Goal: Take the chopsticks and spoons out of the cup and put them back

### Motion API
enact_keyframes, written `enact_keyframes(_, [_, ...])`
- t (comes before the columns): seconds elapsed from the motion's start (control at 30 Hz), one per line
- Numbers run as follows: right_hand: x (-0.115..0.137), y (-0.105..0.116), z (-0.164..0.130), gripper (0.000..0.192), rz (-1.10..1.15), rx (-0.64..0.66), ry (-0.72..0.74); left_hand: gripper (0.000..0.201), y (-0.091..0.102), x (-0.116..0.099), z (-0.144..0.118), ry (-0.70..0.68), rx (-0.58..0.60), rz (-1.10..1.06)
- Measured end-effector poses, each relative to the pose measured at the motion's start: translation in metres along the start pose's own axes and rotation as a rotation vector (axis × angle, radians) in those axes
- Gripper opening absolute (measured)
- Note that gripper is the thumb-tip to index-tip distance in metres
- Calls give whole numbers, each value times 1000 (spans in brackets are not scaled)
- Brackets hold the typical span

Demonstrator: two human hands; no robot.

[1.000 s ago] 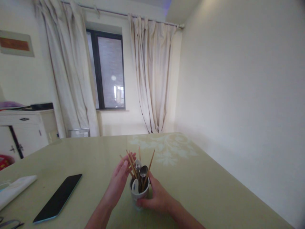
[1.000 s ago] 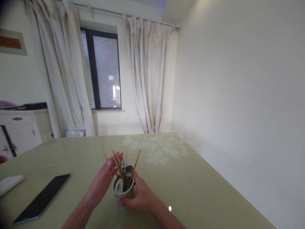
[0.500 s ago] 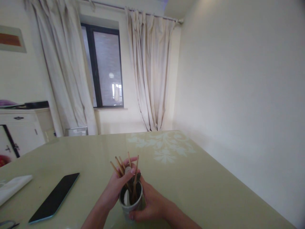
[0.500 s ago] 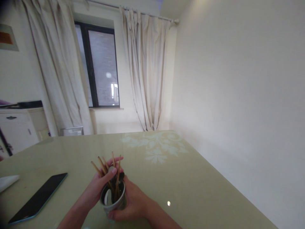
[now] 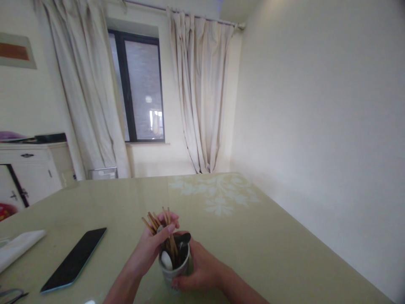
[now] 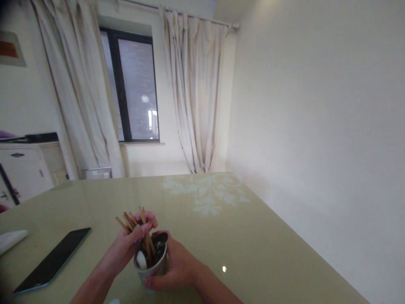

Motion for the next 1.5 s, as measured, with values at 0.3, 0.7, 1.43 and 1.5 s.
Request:
enact_keyframes(0.3, [-15,0,-2,96,-16,8,-43,56,-3,-33,-1,-181,-66,220])
enact_keyframes(0.7, [-2,6,-2,88,28,-50,-14,54,-26,-82,15,-225,-70,165])
enact_keyframes(1.43, [-31,19,-8,97,38,-146,-57,35,-6,-191,-21,-678,-336,-128])
enact_keyframes(1.5, [-33,21,-8,97,33,-156,-58,40,6,-177,-16,-625,-390,-98])
Point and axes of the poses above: each hand's wrist, its own z-axis towards the middle knuckle, its own y-axis out of the back of the hand, x = y × z, the point moved 6 cm from there along z, towards the middle knuckle, and after that the axes turned 2 degrees about y, right-handed, at the moved point
